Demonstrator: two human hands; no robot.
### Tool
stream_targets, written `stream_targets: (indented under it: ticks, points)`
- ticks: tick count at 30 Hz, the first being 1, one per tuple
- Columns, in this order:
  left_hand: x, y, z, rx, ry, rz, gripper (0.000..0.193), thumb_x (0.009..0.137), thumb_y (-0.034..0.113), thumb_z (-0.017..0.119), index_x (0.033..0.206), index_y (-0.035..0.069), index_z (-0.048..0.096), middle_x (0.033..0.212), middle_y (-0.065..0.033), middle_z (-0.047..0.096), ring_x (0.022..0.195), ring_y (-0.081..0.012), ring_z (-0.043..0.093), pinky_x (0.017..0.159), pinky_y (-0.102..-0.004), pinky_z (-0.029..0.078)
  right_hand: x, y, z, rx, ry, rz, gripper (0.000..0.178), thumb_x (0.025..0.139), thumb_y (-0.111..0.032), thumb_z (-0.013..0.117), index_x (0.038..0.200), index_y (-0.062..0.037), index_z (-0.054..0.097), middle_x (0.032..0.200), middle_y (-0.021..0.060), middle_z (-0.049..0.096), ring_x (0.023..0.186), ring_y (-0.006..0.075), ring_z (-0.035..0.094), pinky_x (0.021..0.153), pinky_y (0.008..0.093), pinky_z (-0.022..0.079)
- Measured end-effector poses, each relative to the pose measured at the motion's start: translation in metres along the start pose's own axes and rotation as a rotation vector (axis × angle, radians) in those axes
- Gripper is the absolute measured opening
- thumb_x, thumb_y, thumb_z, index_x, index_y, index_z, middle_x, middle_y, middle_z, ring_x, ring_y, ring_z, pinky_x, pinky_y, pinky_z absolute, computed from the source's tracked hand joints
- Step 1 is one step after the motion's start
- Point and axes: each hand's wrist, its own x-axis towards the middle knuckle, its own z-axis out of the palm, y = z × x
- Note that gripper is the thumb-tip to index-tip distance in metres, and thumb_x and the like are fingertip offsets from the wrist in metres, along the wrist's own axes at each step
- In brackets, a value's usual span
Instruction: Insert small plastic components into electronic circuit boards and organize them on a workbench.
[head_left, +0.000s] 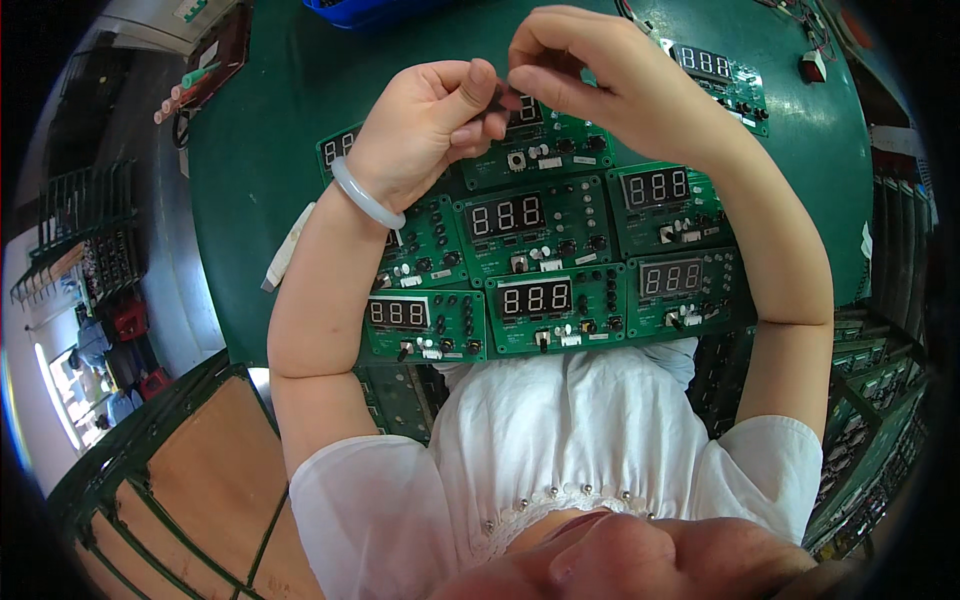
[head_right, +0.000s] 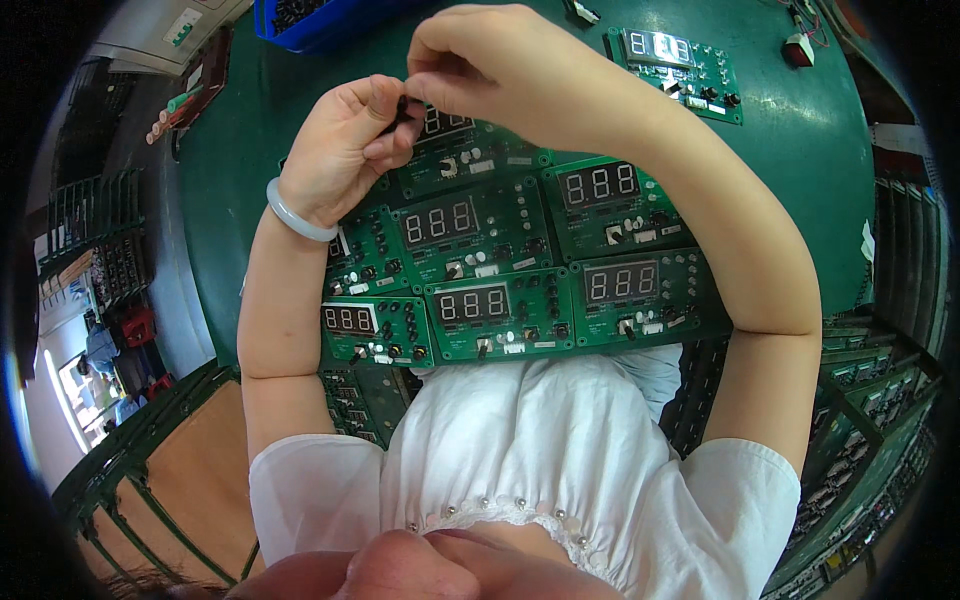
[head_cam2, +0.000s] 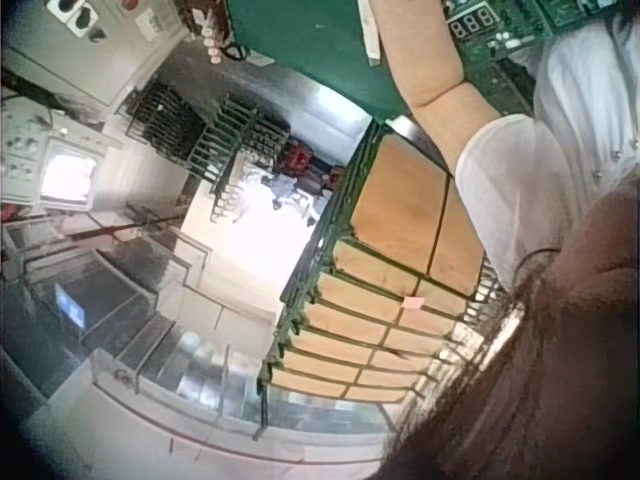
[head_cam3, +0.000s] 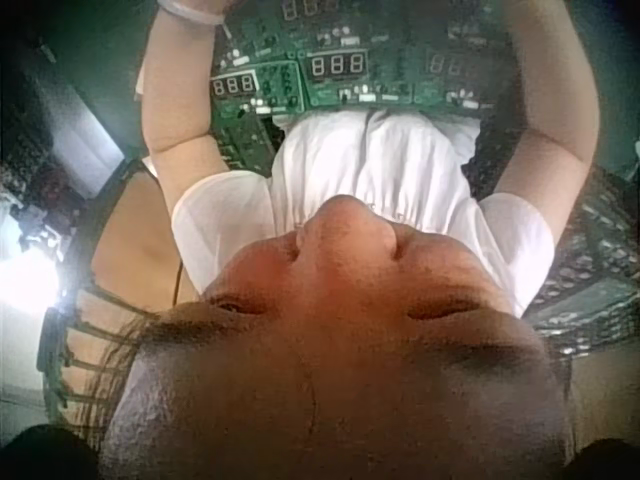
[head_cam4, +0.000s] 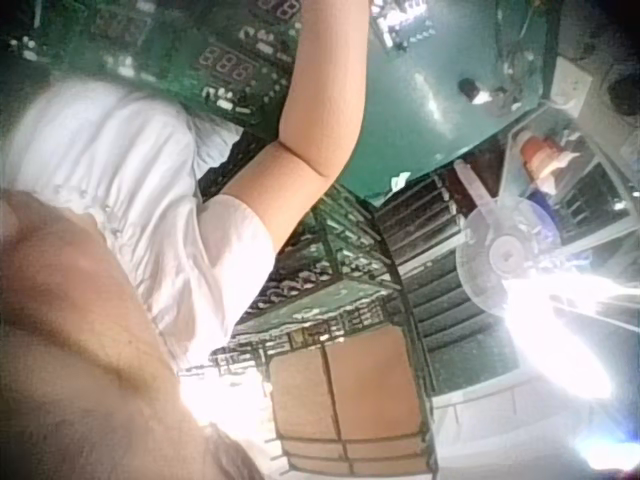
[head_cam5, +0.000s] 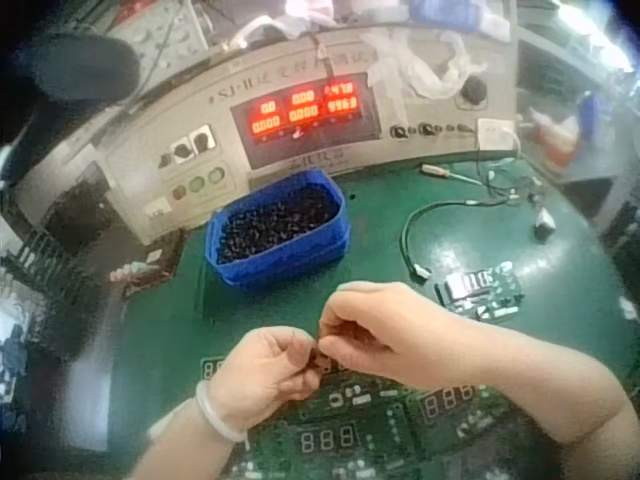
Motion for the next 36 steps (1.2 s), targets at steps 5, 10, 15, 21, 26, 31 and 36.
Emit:
stream_targets:
  ticks: [5, 10, 15, 21, 26, 31, 36]
  points:
    - [-0.002, 0.000, 0.007, 0.221, 0.096, 0.099, 0.042, 0.092, 0.042, 0.061, 0.093, 0.000, 0.063, 0.071, -0.0018, 0.057, 0.055, -0.0043, 0.038, 0.054, -0.0184, 0.032, -0.003, 0.006, 0.010, -0.104, 0.016, -0.089, 0.014, 0.094, -0.011, 0.062, 0.092, 0.0022, 0.058, 0.080, 0.0082, 0.060, 0.073, 0.0133, 0.058, 0.070, 0.0252, 0.049]
    - [-0.001, -0.002, 0.006, 0.140, 0.104, 0.126, 0.048, 0.088, 0.045, 0.066, 0.095, -0.002, 0.067, 0.072, -0.0035, 0.062, 0.059, -0.0040, 0.050, 0.053, -0.0176, 0.037, -0.003, 0.010, 0.020, 0.055, 0.185, -0.152, 0.013, 0.090, -0.009, 0.067, 0.094, 0.0014, 0.061, 0.082, 0.0084, 0.063, 0.075, 0.0145, 0.064, 0.067, 0.0274, 0.051]
    - [0.000, -0.003, 0.010, 0.112, 0.146, 0.089, 0.041, 0.092, 0.039, 0.062, 0.096, -0.001, 0.065, 0.070, -0.0004, 0.055, 0.056, -0.0050, 0.037, 0.054, -0.0189, 0.032, -0.003, 0.001, 0.010, -0.176, 0.186, -0.224, 0.013, 0.083, -0.008, 0.073, 0.092, -0.0012, 0.066, 0.083, 0.0091, 0.065, 0.071, 0.0198, 0.065, 0.064, 0.0289, 0.051]
    - [0.000, 0.001, 0.006, 0.145, 0.098, 0.064, 0.039, 0.094, 0.037, 0.060, 0.098, -0.001, 0.064, 0.073, -0.0006, 0.055, 0.057, -0.0048, 0.036, 0.054, -0.0184, 0.032, -0.007, 0.000, 0.009, -0.217, 0.187, -0.248, 0.013, 0.080, -0.006, 0.072, 0.089, -0.0010, 0.064, 0.084, 0.0115, 0.063, 0.074, 0.0282, 0.063, 0.065, 0.0335, 0.051]
    - [0.003, 0.002, 0.007, -0.121, 0.091, 0.062, 0.044, 0.092, 0.038, 0.063, 0.104, -0.004, 0.065, 0.079, -0.0048, 0.060, 0.059, -0.0038, 0.041, 0.055, -0.0183, 0.035, 0.008, 0.018, 0.002, -0.380, 0.452, -0.766, 0.011, 0.081, -0.007, 0.070, 0.086, -0.0001, 0.063, 0.082, 0.0126, 0.063, 0.076, 0.0301, 0.064, 0.065, 0.0352, 0.051]
    - [0.002, 0.006, -0.003, -0.261, 0.018, 0.031, 0.038, 0.097, 0.027, 0.059, 0.114, -0.008, 0.060, 0.092, -0.0059, 0.060, 0.065, -0.0024, 0.043, 0.058, -0.0159, 0.039, 0.000, -0.002, -0.031, -0.203, 0.024, -0.116, 0.010, 0.082, -0.006, 0.068, 0.088, -0.0002, 0.063, 0.084, 0.0141, 0.064, 0.077, 0.0317, 0.064, 0.069, 0.0365, 0.051]
    - [0.002, 0.006, -0.002, -0.211, 0.081, 0.019, 0.025, 0.099, 0.009, 0.053, 0.119, -0.005, 0.055, 0.100, -0.0079, 0.059, 0.075, -0.0054, 0.051, 0.069, -0.0178, 0.048, -0.002, 0.026, -0.030, -0.196, -0.198, -0.040, 0.012, 0.081, -0.004, 0.068, 0.092, 0.0000, 0.066, 0.084, 0.0145, 0.067, 0.078, 0.0306, 0.066, 0.071, 0.0351, 0.052]
